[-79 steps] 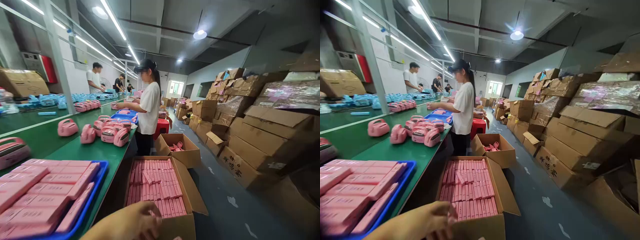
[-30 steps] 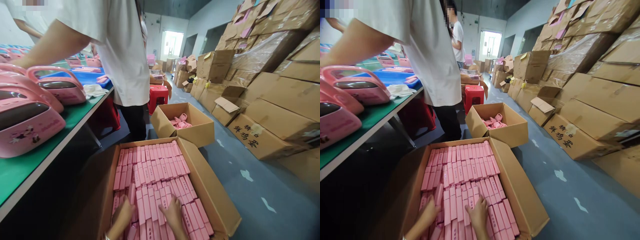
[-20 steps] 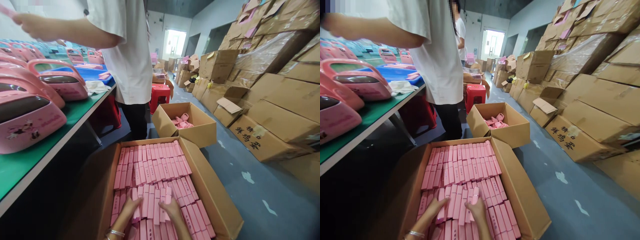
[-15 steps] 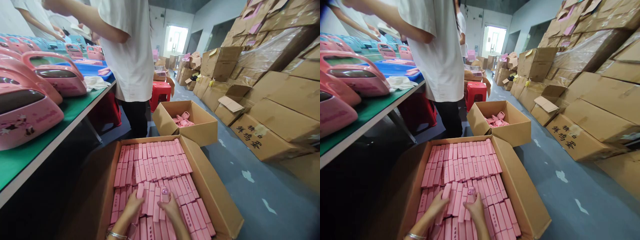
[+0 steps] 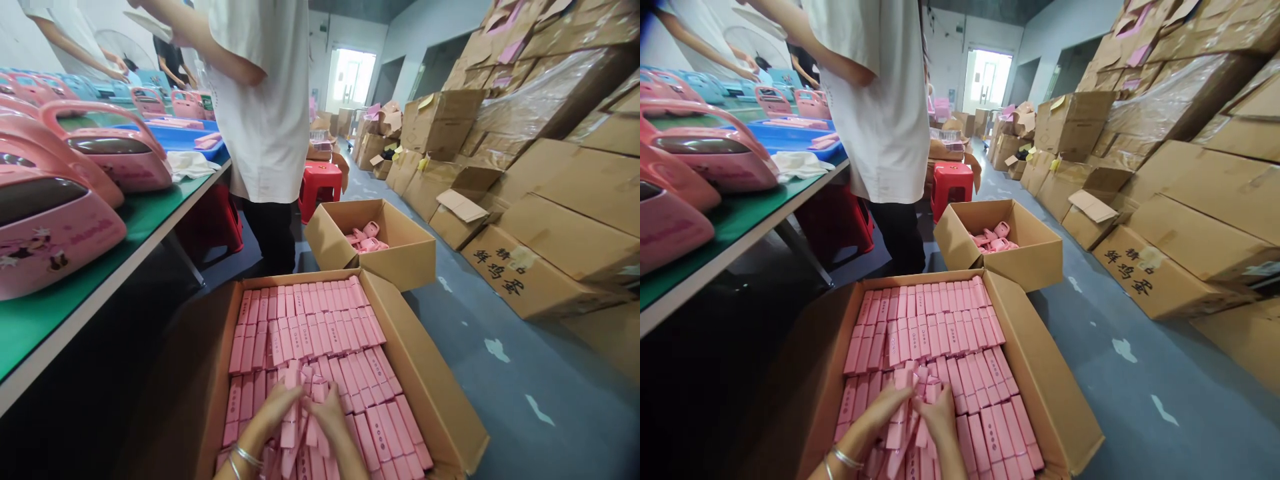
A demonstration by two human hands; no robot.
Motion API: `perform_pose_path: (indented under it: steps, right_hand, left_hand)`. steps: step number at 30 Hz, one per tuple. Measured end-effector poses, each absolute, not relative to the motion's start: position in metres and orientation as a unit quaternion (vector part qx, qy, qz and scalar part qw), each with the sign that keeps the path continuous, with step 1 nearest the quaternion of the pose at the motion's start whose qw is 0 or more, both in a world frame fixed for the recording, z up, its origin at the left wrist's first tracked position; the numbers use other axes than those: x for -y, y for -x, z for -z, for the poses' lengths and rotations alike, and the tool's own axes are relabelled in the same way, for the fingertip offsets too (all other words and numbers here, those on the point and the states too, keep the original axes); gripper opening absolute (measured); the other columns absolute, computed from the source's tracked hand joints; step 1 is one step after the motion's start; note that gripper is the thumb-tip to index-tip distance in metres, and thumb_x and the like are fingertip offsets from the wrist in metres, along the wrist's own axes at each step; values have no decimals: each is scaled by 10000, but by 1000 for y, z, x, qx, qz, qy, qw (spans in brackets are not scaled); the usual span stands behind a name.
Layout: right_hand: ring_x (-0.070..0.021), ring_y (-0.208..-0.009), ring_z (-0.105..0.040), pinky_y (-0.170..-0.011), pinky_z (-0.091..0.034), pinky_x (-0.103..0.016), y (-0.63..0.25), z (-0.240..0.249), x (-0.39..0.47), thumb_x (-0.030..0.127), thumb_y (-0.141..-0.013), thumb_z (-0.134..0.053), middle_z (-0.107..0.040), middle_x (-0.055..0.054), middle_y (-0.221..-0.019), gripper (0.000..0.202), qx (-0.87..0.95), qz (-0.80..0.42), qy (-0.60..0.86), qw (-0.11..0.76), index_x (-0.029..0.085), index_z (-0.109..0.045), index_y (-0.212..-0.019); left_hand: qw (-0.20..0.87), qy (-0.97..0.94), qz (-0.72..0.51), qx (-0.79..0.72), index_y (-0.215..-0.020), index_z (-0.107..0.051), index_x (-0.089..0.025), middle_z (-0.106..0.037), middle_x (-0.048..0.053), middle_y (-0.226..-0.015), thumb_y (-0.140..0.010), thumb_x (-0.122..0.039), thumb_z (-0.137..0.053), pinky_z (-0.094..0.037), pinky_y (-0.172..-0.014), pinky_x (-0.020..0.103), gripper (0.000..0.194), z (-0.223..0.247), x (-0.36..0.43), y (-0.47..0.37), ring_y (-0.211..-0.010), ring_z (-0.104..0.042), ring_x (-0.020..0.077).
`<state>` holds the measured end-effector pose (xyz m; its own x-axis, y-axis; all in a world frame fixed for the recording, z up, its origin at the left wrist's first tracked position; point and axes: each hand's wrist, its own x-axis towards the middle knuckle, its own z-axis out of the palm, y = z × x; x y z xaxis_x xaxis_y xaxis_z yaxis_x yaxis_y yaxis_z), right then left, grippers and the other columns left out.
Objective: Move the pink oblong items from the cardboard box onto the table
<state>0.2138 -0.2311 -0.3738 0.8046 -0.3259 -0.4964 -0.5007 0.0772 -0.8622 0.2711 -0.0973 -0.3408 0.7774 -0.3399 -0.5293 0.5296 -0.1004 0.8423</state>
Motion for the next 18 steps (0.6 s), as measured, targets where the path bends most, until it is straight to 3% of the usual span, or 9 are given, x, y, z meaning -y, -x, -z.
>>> perform_pose_path:
  steps: [2,6,12,18]
  right_hand:
    - [-209,-938,-633,-883,-494,-449,-216,372,230,147,-805,-684,-660,-32,-1013,213,-308,-65,665,677,140,-615,-1006]
    - [-183,-872,-670,-863,-516,-410,-213,368,227,90,-777,-698,-705,-9,-910,133,-283,-72,622,727,130,-645,-892]
    - [-183,-856,-664,-856,-509,-411,-207,368,214,146,-791,-695,-695,-7,-892,129,-350,-33,591,726,135,-634,-904]
    - [-255,-836,-692,-813,-527,-406,-206,339,211,361,-628,-800,-724,-47,-807,392,-356,-36,530,769,144,-630,-906]
  left_hand:
    - [677,-665,307,-68,-946,-615,-125,-661,63,-911,-591,-121,-638,-440,-891,414,355,342,97,-272,-918,-600,242]
    - [709,-635,291,-95,-1102,-559,-136,-618,117,-1111,-621,-228,-644,-404,-974,392,497,346,85,-267,-1088,-552,273]
    - [753,-540,346,-150,-1164,-523,-119,-656,163,-1114,-498,-229,-821,-464,-945,405,738,351,81,-244,-1113,-564,340]
    - [785,-428,390,-222,-1104,-552,-79,-705,174,-967,-697,-333,-735,-481,-932,447,513,339,88,-229,-1045,-612,342]
